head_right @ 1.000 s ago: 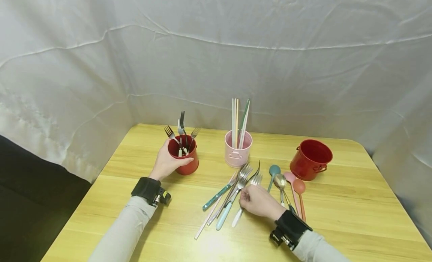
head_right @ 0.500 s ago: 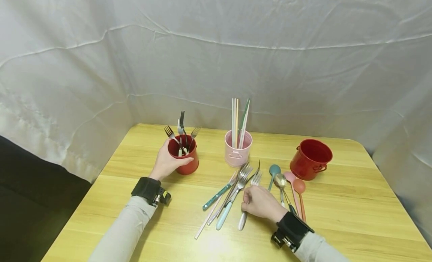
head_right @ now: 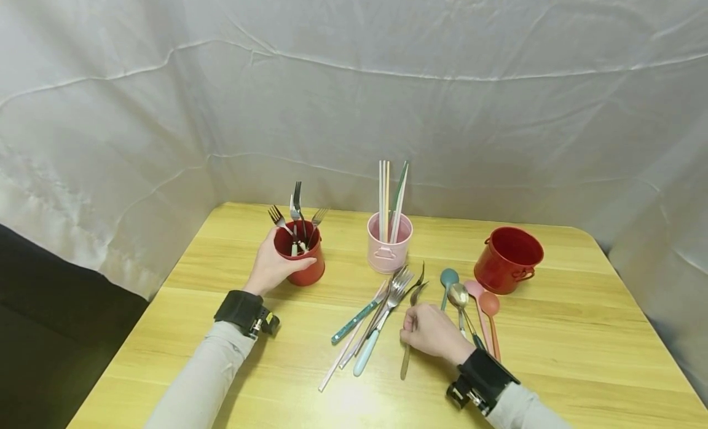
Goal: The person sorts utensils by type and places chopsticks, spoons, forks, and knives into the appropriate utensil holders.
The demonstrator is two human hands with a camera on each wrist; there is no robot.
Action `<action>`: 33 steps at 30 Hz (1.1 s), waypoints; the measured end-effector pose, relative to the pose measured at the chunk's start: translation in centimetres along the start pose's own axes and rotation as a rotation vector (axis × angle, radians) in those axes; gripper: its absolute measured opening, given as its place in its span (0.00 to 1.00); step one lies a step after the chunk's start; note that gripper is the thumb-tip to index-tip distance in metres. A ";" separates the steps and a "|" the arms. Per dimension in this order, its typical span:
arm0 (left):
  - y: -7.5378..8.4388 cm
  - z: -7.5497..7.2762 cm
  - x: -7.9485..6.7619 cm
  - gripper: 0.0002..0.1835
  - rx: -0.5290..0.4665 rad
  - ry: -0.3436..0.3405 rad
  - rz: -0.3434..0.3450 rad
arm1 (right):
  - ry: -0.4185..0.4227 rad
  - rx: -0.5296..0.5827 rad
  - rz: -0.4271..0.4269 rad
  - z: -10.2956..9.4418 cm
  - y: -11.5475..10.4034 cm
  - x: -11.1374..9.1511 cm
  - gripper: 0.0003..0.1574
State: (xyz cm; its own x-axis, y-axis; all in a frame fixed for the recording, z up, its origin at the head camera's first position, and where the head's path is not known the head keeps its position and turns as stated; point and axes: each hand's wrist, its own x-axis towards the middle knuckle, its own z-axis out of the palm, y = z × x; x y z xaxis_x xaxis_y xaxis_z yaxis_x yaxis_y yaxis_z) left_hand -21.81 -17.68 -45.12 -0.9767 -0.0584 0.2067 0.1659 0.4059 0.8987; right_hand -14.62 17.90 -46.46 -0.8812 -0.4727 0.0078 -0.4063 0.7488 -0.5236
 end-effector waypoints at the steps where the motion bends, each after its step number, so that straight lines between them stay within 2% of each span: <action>1: 0.0 0.0 0.0 0.49 -0.001 0.001 -0.003 | 0.003 0.004 -0.002 0.0 0.0 0.0 0.10; 7: -0.2 0.0 0.0 0.48 0.011 -0.002 -0.011 | 0.059 0.091 0.050 0.0 0.2 -0.5 0.10; 10: -0.2 0.0 0.0 0.48 0.009 -0.003 -0.010 | 0.154 0.155 0.087 0.1 0.3 -0.7 0.10; 13: -0.3 0.1 0.1 0.48 0.005 -0.001 -0.011 | 0.264 0.220 0.083 0.0 0.2 -0.7 0.10; 18: -0.2 0.1 0.1 0.48 0.004 -0.003 -0.016 | 0.366 0.366 0.041 -0.4 -0.3 -0.6 0.11; 24: -0.1 0.1 0.0 0.48 0.008 -0.005 -0.020 | 0.456 0.419 -0.057 -0.8 -2.0 0.1 0.15; 29: -0.1 0.1 0.0 0.48 0.009 -0.006 -0.023 | 0.479 0.434 -0.136 -1.1 -3.8 1.6 0.21; 33: -0.1 0.0 0.1 0.48 0.015 -0.005 -0.023 | 0.470 0.492 -0.162 -1.2 -5.4 3.5 0.18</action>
State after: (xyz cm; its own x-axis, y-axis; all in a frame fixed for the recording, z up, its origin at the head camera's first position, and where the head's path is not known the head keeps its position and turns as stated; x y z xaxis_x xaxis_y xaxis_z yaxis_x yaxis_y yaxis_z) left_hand -21.90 -17.69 -45.22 -0.9808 -0.0632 0.1844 0.1418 0.4177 0.8974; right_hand -15.79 12.74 -42.61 -0.8751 -0.2263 0.4278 -0.4824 0.3364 -0.8088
